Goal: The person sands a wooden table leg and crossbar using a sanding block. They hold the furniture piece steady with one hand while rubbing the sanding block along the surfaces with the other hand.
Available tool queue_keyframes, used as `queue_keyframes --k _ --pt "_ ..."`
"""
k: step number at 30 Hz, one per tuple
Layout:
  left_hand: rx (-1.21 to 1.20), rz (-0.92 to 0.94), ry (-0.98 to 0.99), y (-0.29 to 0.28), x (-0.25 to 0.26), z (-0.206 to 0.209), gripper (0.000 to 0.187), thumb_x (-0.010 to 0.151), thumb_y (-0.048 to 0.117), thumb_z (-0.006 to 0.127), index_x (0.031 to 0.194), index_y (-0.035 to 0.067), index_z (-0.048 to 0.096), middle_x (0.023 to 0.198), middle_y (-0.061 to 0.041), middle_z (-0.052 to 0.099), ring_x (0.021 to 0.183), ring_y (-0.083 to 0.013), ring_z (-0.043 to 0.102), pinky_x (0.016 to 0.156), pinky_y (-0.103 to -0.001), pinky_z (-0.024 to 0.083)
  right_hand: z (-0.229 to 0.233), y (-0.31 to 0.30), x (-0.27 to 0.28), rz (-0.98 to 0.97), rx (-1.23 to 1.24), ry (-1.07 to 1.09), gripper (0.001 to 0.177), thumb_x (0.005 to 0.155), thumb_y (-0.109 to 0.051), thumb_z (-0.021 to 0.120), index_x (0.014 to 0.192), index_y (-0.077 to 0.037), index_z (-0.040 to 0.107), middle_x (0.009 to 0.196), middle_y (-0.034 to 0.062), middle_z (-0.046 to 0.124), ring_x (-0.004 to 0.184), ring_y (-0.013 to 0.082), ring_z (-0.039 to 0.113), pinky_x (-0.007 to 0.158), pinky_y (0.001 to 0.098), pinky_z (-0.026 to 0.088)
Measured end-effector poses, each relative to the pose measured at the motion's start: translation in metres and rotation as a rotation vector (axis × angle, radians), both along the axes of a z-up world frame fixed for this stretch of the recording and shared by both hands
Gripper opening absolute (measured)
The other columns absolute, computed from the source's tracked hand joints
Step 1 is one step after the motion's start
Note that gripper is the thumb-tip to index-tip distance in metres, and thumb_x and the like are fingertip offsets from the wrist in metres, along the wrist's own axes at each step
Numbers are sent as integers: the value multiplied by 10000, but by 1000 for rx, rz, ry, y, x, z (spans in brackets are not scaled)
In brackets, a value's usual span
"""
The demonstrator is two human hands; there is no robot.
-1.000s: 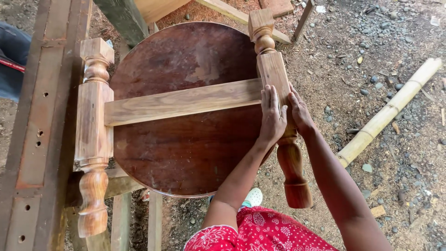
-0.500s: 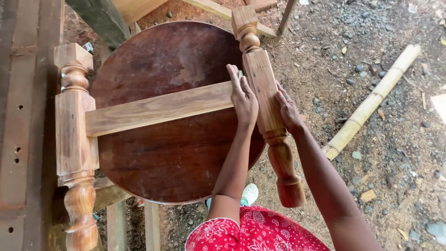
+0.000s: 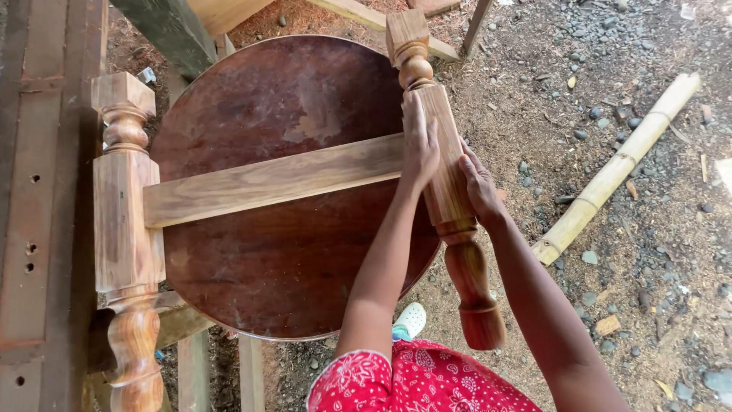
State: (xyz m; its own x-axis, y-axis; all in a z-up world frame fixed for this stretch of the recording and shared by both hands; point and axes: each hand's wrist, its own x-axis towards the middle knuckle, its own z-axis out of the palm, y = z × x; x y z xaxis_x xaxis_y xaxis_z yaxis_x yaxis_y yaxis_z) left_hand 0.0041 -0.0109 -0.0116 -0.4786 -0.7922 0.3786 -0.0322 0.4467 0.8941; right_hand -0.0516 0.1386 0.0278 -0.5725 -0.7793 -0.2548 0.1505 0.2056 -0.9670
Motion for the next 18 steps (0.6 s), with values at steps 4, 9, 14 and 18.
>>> queue_keyframes --k 4,9,14,18 --pt "65 73 7 -68 -47 -26 657 1130 273 397 1642 -1 90 1711 -254 123 1601 -394 118 1313 -444 152 2 0 -1 5 50 78 516 1071 -345 411 1577 -246 421 1543 56 541 1290 168 565 1108 354 477" --pt "92 138 73 -50 -36 -7 595 1149 251 375 1651 5 170 1716 -234 187 1616 -370 181 1326 -409 205 -2 -1 -3 36 3 65 521 1076 -336 401 1586 -228 404 1560 48 512 1340 168 521 1137 346 434" --pt "-240 207 143 4 -14 -7 561 1146 144 359 1662 32 168 1733 -220 205 1629 -345 211 1361 -413 212 -5 2 -2 39 -68 31 516 1086 -314 415 1586 -190 399 1579 58 494 1382 174 502 1171 330 397" --pt "-180 187 -12 0 -10 3 563 1104 102 438 1618 -15 239 1670 -256 281 1581 -381 231 1319 -446 225 -13 0 -11 51 -80 62 503 1098 -315 421 1583 -183 404 1581 71 496 1389 182 500 1176 339 398"
